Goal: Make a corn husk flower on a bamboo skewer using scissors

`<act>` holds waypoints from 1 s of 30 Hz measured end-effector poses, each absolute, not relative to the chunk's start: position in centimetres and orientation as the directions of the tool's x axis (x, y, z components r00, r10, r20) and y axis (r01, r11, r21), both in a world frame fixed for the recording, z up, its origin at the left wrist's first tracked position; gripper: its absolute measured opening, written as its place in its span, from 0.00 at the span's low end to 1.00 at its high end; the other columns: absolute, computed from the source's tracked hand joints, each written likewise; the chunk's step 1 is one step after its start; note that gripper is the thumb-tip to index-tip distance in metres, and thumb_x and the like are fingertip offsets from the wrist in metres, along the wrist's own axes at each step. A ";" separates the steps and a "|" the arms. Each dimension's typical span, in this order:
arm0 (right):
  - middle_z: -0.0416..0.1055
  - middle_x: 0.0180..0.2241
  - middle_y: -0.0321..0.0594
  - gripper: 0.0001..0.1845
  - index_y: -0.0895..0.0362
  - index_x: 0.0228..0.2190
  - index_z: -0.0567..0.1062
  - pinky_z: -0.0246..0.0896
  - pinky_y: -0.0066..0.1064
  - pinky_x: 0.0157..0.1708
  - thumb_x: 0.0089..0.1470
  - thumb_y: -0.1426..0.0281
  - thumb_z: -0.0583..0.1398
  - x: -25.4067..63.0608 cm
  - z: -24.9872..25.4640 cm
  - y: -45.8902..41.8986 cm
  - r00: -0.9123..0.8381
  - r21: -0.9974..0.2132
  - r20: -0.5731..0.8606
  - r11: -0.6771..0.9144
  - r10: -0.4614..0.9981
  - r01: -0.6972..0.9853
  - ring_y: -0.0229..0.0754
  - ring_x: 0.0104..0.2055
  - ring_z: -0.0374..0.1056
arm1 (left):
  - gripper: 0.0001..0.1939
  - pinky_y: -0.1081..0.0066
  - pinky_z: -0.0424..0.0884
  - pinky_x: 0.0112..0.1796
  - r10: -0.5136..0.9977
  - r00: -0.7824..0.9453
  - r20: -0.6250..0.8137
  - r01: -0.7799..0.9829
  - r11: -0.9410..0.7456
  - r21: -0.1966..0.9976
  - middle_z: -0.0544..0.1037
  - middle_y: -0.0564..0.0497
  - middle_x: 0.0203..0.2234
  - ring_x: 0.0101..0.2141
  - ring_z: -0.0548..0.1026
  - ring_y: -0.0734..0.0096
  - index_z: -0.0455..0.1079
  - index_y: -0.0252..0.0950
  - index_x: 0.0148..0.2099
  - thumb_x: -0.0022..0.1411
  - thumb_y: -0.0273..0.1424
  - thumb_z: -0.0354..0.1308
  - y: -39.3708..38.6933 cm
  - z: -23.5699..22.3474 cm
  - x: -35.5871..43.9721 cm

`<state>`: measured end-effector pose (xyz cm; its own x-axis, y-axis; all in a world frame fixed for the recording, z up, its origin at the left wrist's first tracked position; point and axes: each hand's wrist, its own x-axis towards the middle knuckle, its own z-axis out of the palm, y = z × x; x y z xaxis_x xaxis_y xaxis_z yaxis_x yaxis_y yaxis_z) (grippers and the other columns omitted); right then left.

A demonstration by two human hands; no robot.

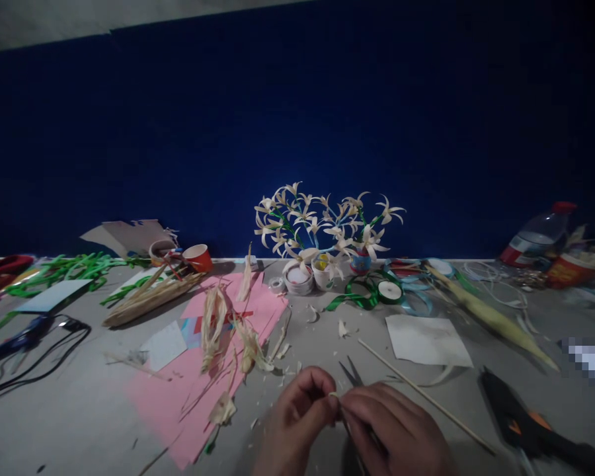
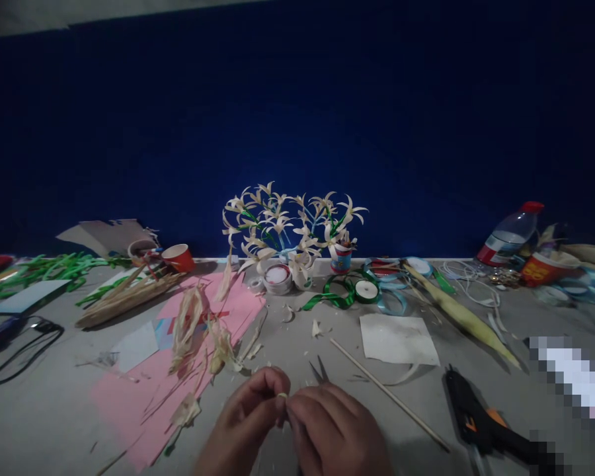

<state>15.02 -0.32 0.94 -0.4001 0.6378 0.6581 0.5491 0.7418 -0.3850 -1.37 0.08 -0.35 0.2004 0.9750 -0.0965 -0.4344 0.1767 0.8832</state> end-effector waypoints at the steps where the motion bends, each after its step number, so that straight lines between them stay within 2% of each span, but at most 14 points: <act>1: 0.80 0.34 0.39 0.12 0.55 0.41 0.72 0.70 0.31 0.39 0.58 0.81 0.58 15.1 0.9 -0.4 -0.400 -0.371 0.666 0.745 0.630 0.555 0.41 0.35 0.75 | 0.11 0.74 0.62 0.31 0.967 0.224 -0.119 -0.483 0.216 0.849 0.70 0.55 0.24 0.27 0.66 0.74 0.71 0.34 0.30 0.52 0.34 0.70 0.1 -0.6 -1.3; 4: 0.80 0.34 0.40 0.13 0.56 0.42 0.71 0.71 0.30 0.41 0.57 0.82 0.58 15.3 0.9 -0.4 -0.404 -0.350 0.677 0.751 0.616 0.559 0.40 0.36 0.76 | 0.09 0.71 0.66 0.35 0.950 0.263 -0.168 -0.602 0.298 0.741 0.72 0.52 0.29 0.31 0.69 0.71 0.74 0.34 0.30 0.50 0.31 0.71 0.0 -0.8 -1.1; 6: 0.80 0.35 0.40 0.13 0.56 0.42 0.71 0.72 0.30 0.41 0.57 0.81 0.58 15.3 1.1 -0.4 -0.405 -0.366 0.669 0.751 0.623 0.549 0.40 0.37 0.76 | 0.08 0.70 0.66 0.38 0.952 0.257 -0.168 -0.627 0.296 0.721 0.73 0.51 0.30 0.33 0.70 0.70 0.75 0.34 0.30 0.50 0.31 0.71 -0.1 -0.4 -1.0; 13: 0.80 0.38 0.42 0.12 0.55 0.43 0.72 0.71 0.30 0.42 0.60 0.79 0.56 15.3 1.6 -0.2 -0.371 -0.400 0.685 0.750 0.626 0.527 0.41 0.39 0.75 | 0.08 0.70 0.64 0.39 0.988 0.139 -0.073 -0.502 0.134 0.854 0.72 0.51 0.31 0.35 0.68 0.68 0.77 0.36 0.31 0.55 0.34 0.69 -0.6 0.1 -0.9; 20: 0.79 0.30 0.38 0.12 0.54 0.36 0.72 0.69 0.31 0.33 0.56 0.81 0.55 14.9 2.0 -0.2 -0.345 -0.384 0.703 0.741 0.622 0.551 0.41 0.31 0.75 | 0.10 0.68 0.64 0.42 0.992 0.125 -0.002 -0.374 0.049 0.926 0.71 0.50 0.32 0.37 0.68 0.66 0.73 0.36 0.30 0.57 0.35 0.66 -0.9 0.9 -1.2; 24: 0.77 0.29 0.36 0.11 0.53 0.33 0.72 0.68 0.29 0.32 0.55 0.81 0.57 14.9 1.7 0.0 -0.297 -0.531 0.633 0.680 0.715 0.505 0.39 0.31 0.73 | 0.10 0.71 0.65 0.39 0.989 0.143 -0.035 -0.420 0.092 0.903 0.71 0.51 0.31 0.35 0.69 0.69 0.72 0.35 0.31 0.58 0.36 0.66 -1.0 0.8 -0.8; 27: 0.75 0.27 0.33 0.10 0.52 0.30 0.73 0.67 0.27 0.30 0.55 0.79 0.57 15.1 1.5 0.2 -0.217 -0.678 0.574 0.607 0.790 0.415 0.38 0.30 0.72 | 0.12 0.73 0.67 0.30 0.964 0.251 -0.089 -0.547 0.217 0.808 0.72 0.54 0.28 0.26 0.71 0.74 0.70 0.36 0.35 0.57 0.39 0.66 -0.8 -0.1 -0.3; 30: 0.73 0.27 0.33 0.09 0.52 0.30 0.75 0.66 0.26 0.29 0.56 0.77 0.58 15.3 1.4 0.4 -0.187 -0.755 0.536 0.566 0.823 0.330 0.38 0.29 0.71 | 0.15 0.76 0.65 0.21 0.933 0.341 -0.112 -0.568 0.300 0.767 0.72 0.58 0.23 0.17 0.69 0.79 0.68 0.38 0.38 0.57 0.41 0.66 -0.6 -0.5 0.0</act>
